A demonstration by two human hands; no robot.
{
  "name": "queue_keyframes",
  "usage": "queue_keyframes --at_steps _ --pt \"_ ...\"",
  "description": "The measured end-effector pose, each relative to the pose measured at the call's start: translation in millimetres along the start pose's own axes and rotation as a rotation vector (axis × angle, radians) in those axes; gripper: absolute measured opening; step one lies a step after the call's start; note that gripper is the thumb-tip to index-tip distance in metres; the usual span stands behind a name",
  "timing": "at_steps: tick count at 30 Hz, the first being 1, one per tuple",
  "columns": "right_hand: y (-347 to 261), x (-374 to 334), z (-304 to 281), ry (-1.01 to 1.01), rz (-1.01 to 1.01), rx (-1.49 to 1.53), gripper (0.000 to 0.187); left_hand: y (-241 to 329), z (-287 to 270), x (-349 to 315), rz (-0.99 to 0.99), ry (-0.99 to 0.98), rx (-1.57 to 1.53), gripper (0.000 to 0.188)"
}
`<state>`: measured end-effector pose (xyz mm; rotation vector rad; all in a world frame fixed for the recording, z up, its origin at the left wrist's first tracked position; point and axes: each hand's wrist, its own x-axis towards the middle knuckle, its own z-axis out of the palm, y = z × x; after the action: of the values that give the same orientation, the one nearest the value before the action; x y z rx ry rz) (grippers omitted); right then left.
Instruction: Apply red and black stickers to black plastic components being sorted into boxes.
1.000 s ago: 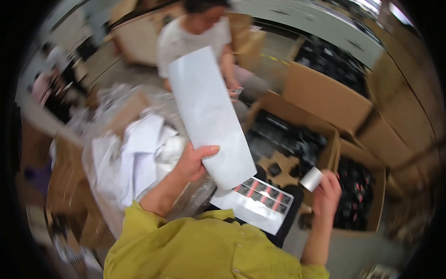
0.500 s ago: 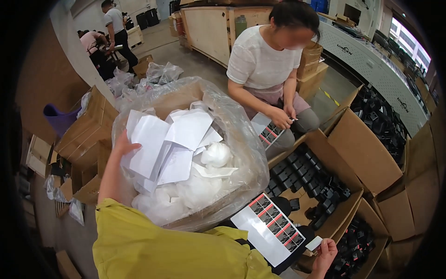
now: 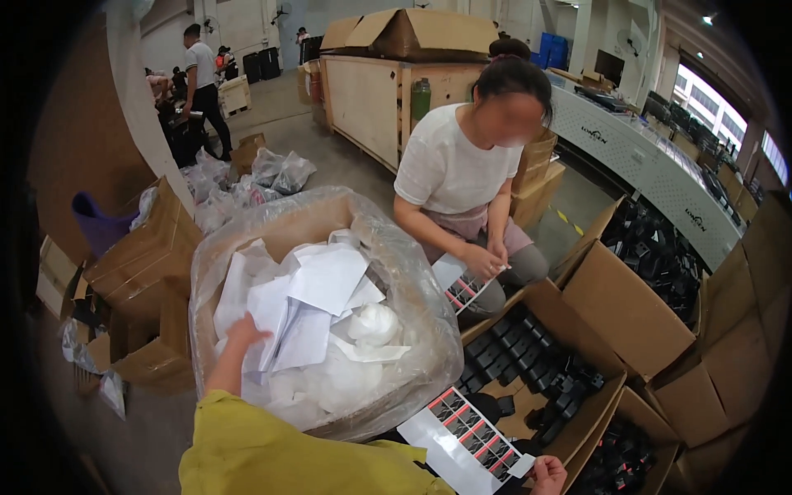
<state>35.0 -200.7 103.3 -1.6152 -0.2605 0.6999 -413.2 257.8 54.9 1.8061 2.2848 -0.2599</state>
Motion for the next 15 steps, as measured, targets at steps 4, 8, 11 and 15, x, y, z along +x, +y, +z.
queue_keyframes --at_steps 4,8,11,15 --pt "-5 10 7 -0.051 -0.117 -0.104 0.012 69 -96 -71 0.537 0.66 -0.455 0.064" --pt "-31 28 53 -0.096 -0.272 -0.184 0.015 173 -97 -193 1.201 0.035 -0.896 0.049" --pt "-47 43 76 -0.069 -0.375 -0.129 0.014 228 -71 -276 1.633 -0.371 -0.772 0.048" --pt "-52 45 75 0.146 -0.518 -0.174 0.014 271 -25 -328 1.913 -0.415 -0.696 0.049"
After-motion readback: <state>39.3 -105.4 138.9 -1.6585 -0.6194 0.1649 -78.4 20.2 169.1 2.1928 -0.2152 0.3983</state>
